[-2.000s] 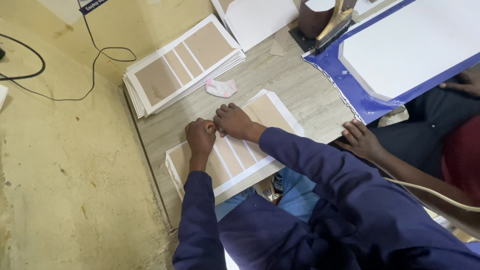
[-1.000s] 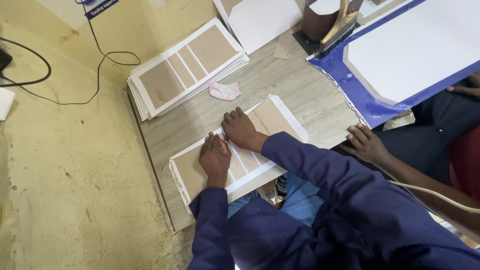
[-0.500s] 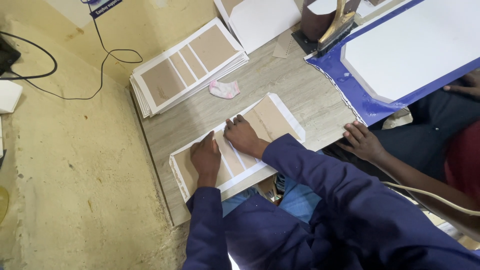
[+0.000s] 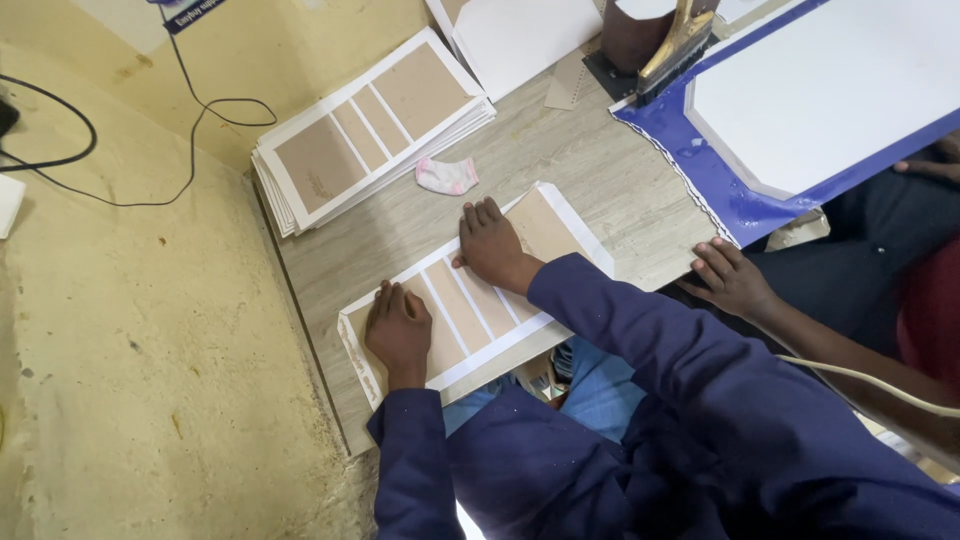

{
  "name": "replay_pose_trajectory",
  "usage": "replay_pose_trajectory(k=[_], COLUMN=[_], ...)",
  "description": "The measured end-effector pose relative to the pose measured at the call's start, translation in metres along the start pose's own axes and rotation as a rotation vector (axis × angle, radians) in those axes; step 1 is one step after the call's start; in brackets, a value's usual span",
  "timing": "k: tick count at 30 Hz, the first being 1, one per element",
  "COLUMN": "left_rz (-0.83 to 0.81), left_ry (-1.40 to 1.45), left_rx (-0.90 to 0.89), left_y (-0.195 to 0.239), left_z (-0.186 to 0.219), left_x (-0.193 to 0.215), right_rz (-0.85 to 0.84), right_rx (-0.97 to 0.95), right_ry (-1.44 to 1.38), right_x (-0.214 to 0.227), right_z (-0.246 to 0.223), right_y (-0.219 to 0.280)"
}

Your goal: Manually applying adhesive to cardboard templates and folding them to assemble folders.

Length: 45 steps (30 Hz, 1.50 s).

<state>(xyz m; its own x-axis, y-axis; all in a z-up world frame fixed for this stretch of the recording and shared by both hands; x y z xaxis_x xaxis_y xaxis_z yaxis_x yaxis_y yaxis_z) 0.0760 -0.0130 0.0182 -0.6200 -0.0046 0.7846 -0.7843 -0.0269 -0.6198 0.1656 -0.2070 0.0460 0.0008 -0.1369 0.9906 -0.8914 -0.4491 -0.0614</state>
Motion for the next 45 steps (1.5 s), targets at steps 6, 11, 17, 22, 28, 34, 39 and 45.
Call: replay_pose_trajectory(k=[6, 11, 17, 22, 28, 34, 39, 45], left_rz=[0.03, -0.174, -0.229, -0.046, 0.017, 0.004, 0.122, -0.055], left_ry=[-0.021, 0.049, -0.143, -0.142, -0.236, -0.136, -0.161, 0.014], left_rx=[0.026, 0.002, -0.062, 0.029, 0.014, 0.099, 0.074, 0.023], left_y=[0.003, -0.006, -0.008, 0.005, 0.005, 0.004, 0.01, 0.006], left_z=[0.0, -0.014, -0.029, -0.037, -0.029, -0.025, -0.03, -0.032], left_x=[-0.001, 0.009, 0.015, 0.004, 0.005, 0.026, 0.02, 0.004], right_rz=[0.015, 0.068, -0.011, -0.082, -0.042, 0.024, -0.03, 0.327], right_rx=[-0.036, 0.013, 0.056, -0.23, -0.293, -0.176, -0.012, 0.153], right_ry=[0.034, 0.06, -0.055, 0.076, 0.133, 0.15, 0.31, -0.119], right_x=[-0.003, -0.018, -0.009, 0.019, 0.007, -0.02, -0.066, -0.03], right_z=[-0.019, -0.012, 0.017, 0.042, 0.023, 0.031, 0.047, 0.043], right_y=[0.019, 0.013, -0.004, 0.025, 0.031, 0.021, -0.018, -0.089])
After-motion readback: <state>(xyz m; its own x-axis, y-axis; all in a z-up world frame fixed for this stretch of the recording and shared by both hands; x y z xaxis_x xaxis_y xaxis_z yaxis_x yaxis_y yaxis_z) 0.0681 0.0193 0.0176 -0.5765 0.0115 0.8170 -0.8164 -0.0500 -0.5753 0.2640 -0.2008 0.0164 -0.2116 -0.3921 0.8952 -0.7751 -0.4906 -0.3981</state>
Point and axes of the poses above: each hand's wrist, its own y-axis away from the middle knuckle, its own x-axis out of the back of the hand, z = x × y, the point moved 6 cm from there along -y, towards the middle knuckle, and after that the axes turned 6 degrees about -y, right-handed, at the moved point
